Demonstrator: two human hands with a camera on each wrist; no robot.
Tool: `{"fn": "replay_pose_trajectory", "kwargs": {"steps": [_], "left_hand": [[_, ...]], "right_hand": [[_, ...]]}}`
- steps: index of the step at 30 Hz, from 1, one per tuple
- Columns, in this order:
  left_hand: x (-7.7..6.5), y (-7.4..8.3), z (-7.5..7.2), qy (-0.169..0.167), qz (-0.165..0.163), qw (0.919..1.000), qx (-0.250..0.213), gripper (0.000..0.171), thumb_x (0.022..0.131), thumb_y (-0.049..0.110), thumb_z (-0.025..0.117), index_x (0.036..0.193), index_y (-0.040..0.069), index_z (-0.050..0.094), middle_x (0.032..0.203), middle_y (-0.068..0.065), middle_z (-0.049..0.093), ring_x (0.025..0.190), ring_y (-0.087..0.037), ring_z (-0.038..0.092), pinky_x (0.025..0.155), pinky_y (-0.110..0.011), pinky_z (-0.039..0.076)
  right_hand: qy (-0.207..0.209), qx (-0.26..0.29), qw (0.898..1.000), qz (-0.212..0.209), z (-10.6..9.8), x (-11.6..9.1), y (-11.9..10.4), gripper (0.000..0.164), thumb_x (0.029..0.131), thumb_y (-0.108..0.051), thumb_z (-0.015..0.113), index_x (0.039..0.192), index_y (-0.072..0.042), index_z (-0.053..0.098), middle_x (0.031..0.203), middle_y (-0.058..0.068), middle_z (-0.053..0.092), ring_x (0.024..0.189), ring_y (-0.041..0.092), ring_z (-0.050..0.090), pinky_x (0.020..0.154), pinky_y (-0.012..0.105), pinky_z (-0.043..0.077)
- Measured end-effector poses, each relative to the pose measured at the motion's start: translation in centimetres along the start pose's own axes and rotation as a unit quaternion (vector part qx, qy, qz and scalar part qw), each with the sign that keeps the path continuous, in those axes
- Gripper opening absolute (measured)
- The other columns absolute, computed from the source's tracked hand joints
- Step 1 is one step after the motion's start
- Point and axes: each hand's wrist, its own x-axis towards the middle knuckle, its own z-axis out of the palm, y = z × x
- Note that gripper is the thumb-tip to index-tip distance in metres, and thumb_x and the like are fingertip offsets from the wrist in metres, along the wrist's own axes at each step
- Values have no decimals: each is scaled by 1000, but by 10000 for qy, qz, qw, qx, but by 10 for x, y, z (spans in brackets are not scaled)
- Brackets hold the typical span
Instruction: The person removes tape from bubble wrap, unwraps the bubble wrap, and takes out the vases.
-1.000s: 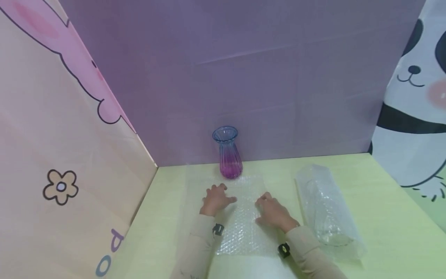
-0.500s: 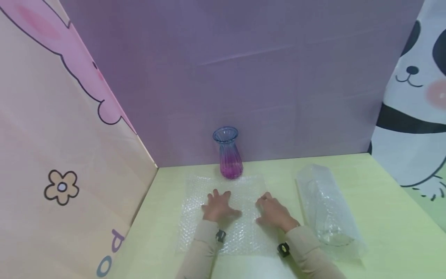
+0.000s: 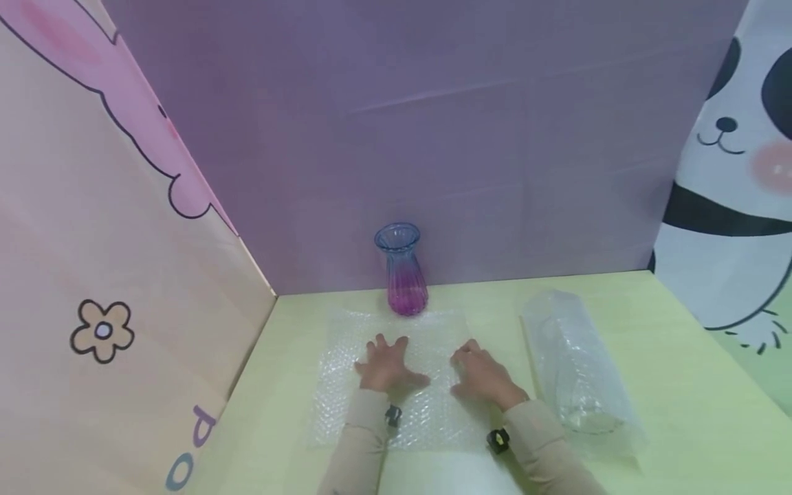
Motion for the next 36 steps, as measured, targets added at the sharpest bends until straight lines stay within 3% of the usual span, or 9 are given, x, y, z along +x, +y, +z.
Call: {"fn": "replay_pose_trajectory", "kwargs": {"steps": [9,14,19,27,32,36], "left_hand": [[0,-2,2,-50,-63,9999,96,103,63,64,87,151,24,49,157,-31,35,145,-54,31,101,-87,29],[-2,-4,-2,-85,-199,9997,151,104,62,64,88,150,25,49,156,-29,37,144,-52,33,100,-87,31],[1,-9,-6,-120,-318,9993,147,105,61,64,88,151,26,48,155,-28,37,144,-50,33,99,-87,31],[3,-20,-13,-345,-272,9990,-101,108,62,61,90,153,25,45,159,-30,31,147,-54,27,101,-91,24],[2,-27,-18,-331,-291,9989,-154,107,63,57,91,153,22,45,156,-31,33,146,-55,28,99,-91,25],[2,-29,-21,-398,-334,9985,-176,107,63,56,91,153,21,45,158,-31,31,147,-56,27,99,-91,25]], "right_hand": [[115,387,9988,-263,1,-7,6,57,77,-19,85,128,-3,66,138,17,56,122,38,58,103,57,53],[155,1127,9908,-739,-10,-17,10,51,84,-20,80,129,-5,64,133,13,61,110,30,64,93,47,59],[378,1468,9833,-1002,-40,-38,1,43,92,-24,74,130,-8,63,128,12,65,107,30,67,86,37,61],[1101,1483,9739,-1321,-105,-80,-7,35,97,-18,70,131,-9,64,116,3,72,98,12,70,87,30,62],[1858,946,9673,-1443,-143,-98,6,36,96,-13,71,131,-6,64,116,7,72,96,12,69,84,28,61],[2077,449,9709,-1101,-160,-105,32,41,94,-14,74,132,-3,62,121,15,69,102,27,67,84,32,59]]}}
